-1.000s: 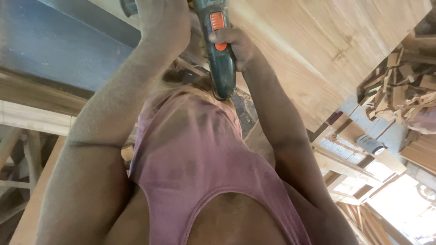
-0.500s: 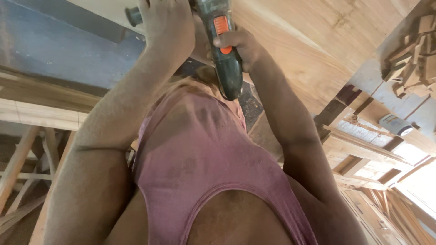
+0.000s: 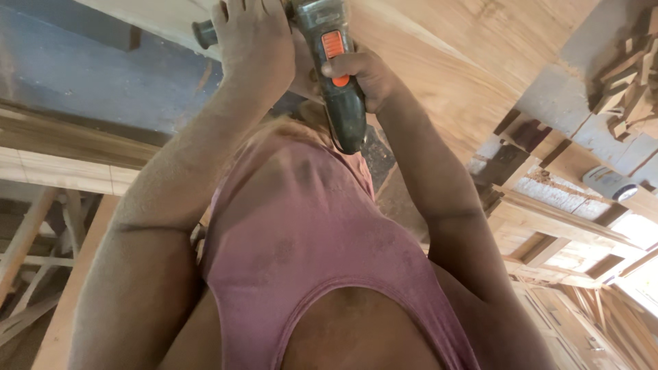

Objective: The person uses an electric sander to smooth the surface of a large wooden plank. They move the tool back and forth across the wood, generating sawdust as they work.

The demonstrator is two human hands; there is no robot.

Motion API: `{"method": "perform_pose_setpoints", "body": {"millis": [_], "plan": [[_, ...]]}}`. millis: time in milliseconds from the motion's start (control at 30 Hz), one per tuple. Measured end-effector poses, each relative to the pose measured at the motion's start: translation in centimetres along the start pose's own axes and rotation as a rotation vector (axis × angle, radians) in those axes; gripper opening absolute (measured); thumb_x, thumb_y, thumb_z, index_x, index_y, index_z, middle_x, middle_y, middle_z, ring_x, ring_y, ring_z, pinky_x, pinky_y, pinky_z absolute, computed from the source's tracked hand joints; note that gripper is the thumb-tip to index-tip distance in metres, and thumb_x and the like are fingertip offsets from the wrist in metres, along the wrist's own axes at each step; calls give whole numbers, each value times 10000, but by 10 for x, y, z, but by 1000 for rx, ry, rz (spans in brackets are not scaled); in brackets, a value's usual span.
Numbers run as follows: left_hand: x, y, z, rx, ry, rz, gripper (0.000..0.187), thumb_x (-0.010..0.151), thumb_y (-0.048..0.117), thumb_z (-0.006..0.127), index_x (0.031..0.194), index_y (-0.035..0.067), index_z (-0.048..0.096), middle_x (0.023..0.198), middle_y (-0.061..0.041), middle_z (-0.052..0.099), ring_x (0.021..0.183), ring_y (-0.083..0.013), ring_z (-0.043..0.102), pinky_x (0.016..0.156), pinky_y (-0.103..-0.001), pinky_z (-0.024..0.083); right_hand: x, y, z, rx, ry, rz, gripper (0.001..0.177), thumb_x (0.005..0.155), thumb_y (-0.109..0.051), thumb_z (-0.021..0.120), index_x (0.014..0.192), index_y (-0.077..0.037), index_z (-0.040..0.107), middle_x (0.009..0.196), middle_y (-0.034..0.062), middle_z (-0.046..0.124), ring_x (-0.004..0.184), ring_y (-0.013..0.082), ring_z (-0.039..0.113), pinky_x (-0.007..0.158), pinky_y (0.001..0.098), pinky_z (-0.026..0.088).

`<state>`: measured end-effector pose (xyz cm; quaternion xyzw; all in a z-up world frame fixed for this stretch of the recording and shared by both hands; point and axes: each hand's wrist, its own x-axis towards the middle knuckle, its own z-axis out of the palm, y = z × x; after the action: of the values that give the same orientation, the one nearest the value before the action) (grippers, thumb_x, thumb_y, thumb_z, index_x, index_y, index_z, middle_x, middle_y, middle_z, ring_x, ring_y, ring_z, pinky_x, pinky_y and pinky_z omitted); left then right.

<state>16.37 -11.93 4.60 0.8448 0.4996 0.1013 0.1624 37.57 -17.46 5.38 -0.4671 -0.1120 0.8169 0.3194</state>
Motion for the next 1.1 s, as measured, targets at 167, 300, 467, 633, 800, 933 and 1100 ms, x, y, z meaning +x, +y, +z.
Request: {"method": "perform_pose_setpoints", "body": {"millis": [167, 300, 467, 633, 800, 933, 1100], "plan": [[-3, 33, 11, 1, -106, -31, 286, 824, 52, 651, 1100, -2, 599, 1138, -207, 624, 1120, -400, 539, 915, -529, 386, -23, 7, -28, -7, 11, -9, 556, 726, -148, 782, 1240, -15, 617, 1022, 122, 705, 938, 245, 712, 880, 413, 610], [-3, 63, 21, 53, -25, 33, 309, 848, 153, 697, 1093, -7, 599, 1102, -184, 627, 1095, -382, 543, 916, -542, 386, -46, 14, -51, -28, 51, -13, 548, 727, -146, 782, 1230, -25, 604, 1008, 116, 696, 916, 241, 694, 842, 397, 591], [-4, 101, 32, 10, -138, 28, 323, 866, 179, 706, 1102, -13, 597, 1123, -197, 618, 1096, -386, 542, 907, -541, 396, -81, 19, -77, -16, 85, -35, 532, 726, -154, 769, 1217, -26, 608, 1005, 112, 687, 927, 236, 698, 835, 393, 593], [-8, 133, 44, 1, -85, 83, 408, 843, 195, 724, 1148, -38, 586, 1130, -192, 607, 1082, -373, 540, 900, -522, 397, -109, 24, -97, 7, 135, -3, 524, 705, -165, 764, 1189, -31, 611, 977, 127, 699, 857, 235, 686, 796, 400, 595], [-11, 160, 58, -20, -95, 110, 448, 828, 184, 719, 1182, -53, 581, 1152, -198, 594, 1052, -368, 539, 881, -506, 397, -132, 30, -118, 51, 132, -45, 524, 719, -159, 774, 1197, -15, 615, 991, 114, 682, 906, 228, 692, 815, 397, 603], [-10, 182, 70, 1, -102, 156, 423, 883, 186, 714, 1206, -49, 574, 1146, -184, 596, 1059, -374, 541, 893, -523, 393, -149, 34, -137, 79, 98, -70, 514, 745, -148, 777, 1206, 7, 610, 1015, 142, 676, 911, 247, 669, 825, 398, 590], [-11, 208, 83, 30, -194, 160, 511, 837, 173, 688, 1263, -81, 563, 1145, -207, 614, 1051, -381, 556, 898, -528, 397, -170, 44, -160, 113, 170, -74, 533, 716, -130, 764, 1208, -1, 604, 1012, 134, 677, 946, 252, 696, 881, 410, 630]]}}
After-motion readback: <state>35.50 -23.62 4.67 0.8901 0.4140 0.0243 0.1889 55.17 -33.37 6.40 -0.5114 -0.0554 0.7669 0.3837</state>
